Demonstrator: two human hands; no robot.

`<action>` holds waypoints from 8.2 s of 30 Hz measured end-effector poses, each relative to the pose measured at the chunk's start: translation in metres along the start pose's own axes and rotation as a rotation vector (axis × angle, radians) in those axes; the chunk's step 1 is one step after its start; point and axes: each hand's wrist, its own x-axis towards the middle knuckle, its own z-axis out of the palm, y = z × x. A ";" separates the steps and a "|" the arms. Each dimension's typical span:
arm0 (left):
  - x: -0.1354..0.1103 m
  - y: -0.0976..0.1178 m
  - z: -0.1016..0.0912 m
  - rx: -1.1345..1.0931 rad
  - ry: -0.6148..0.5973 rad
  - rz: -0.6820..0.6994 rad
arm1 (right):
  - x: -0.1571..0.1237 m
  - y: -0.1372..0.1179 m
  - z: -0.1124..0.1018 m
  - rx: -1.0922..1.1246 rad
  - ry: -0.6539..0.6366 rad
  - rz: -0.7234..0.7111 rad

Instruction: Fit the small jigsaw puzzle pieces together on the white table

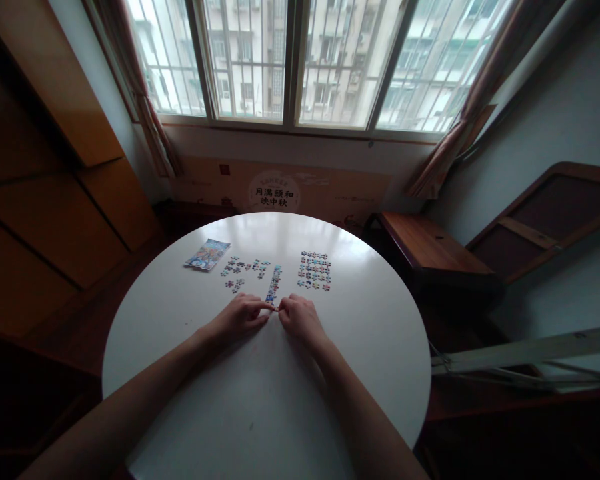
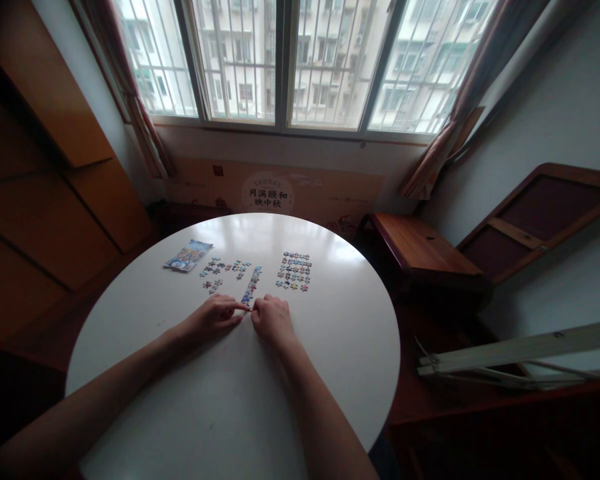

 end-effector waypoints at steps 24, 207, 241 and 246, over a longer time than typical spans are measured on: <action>-0.001 0.002 -0.001 0.007 0.009 -0.028 | 0.001 0.002 0.002 -0.013 0.010 -0.009; -0.001 0.002 -0.003 0.103 0.045 -0.264 | 0.000 0.002 0.000 0.032 0.008 -0.009; 0.000 0.002 -0.003 0.105 0.041 -0.272 | 0.000 0.001 0.000 0.019 0.004 -0.006; -0.001 0.001 -0.003 0.105 0.039 -0.261 | 0.000 0.000 -0.001 0.017 0.007 -0.008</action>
